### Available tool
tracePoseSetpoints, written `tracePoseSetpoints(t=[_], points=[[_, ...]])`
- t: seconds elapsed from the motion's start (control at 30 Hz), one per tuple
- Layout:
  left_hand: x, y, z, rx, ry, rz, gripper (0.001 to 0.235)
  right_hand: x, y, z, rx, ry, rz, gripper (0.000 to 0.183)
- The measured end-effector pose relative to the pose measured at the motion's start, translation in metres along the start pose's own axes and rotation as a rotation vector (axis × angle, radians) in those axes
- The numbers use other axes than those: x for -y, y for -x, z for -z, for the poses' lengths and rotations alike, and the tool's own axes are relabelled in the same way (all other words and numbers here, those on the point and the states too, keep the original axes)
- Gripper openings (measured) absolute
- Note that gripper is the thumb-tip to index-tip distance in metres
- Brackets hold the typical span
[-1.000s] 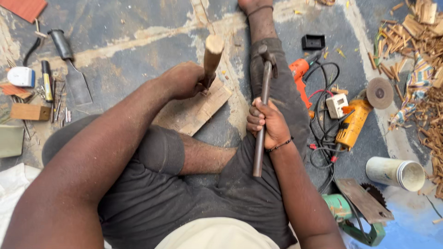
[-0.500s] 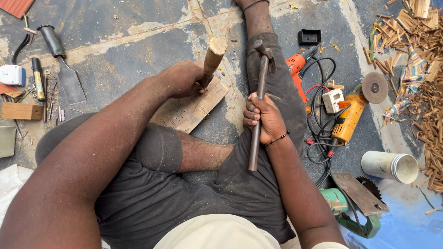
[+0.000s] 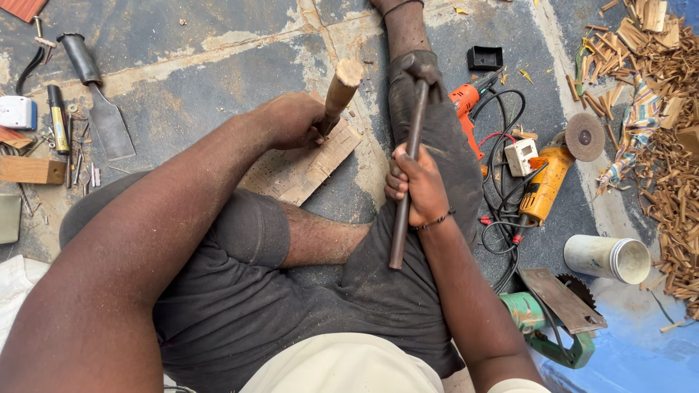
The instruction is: The person sits on the floor and uses a chisel and hammer to carve a rectangular wooden block. They repeatedly strike the chisel to remove wood chips and shape the piece.
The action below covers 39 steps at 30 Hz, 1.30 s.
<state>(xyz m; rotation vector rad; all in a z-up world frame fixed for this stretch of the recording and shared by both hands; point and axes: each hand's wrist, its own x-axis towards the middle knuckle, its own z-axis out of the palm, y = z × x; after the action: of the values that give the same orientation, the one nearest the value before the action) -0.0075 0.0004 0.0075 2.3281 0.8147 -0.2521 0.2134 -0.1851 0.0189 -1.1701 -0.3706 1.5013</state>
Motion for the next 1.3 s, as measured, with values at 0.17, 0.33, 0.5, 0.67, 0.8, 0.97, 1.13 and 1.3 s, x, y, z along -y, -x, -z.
tracePoseSetpoints(t=[0.17, 0.33, 0.5, 0.67, 0.8, 0.97, 1.13, 1.3], points=[[-0.001, 0.001, -0.004, -0.013, -0.002, -0.007, 0.008, 0.026, 0.028, -0.022, -0.024, 0.306, 0.406, 0.011], [-0.001, 0.001, -0.005, -0.039, 0.001, -0.018, 0.007, 0.09, 0.046, -0.043, -0.088, 0.211, 0.894, 0.016], [0.002, 0.0, -0.006, -0.058, -0.012, -0.039, 0.002, 0.142, 0.048, -0.048, 0.217, 0.174, 0.979, 0.019], [0.005, -0.001, -0.011, -0.074, 0.013, -0.019, 0.003, 0.149, 0.034, -0.031, 0.02, 1.542, 0.9, 0.012], [0.015, -0.005, -0.024, -0.138, 0.1, -0.001, 0.003, 0.122, 0.027, -0.011, 0.066, 1.3, 0.795, 0.015], [0.042, -0.011, -0.002, -0.53, 0.262, 0.104, 0.009, 0.035, 0.017, -0.014, 0.057, 0.103, 0.208, 0.011], [0.035, 0.014, 0.005, -0.427, 0.466, 0.023, 0.005, -0.009, 0.012, -0.001, 0.179, -0.194, -0.162, 0.01], [-0.009, 0.014, -0.012, -0.057, 0.441, 0.006, 0.018, -0.01, -0.004, 0.001, 0.101, -0.093, -0.201, 0.009]])
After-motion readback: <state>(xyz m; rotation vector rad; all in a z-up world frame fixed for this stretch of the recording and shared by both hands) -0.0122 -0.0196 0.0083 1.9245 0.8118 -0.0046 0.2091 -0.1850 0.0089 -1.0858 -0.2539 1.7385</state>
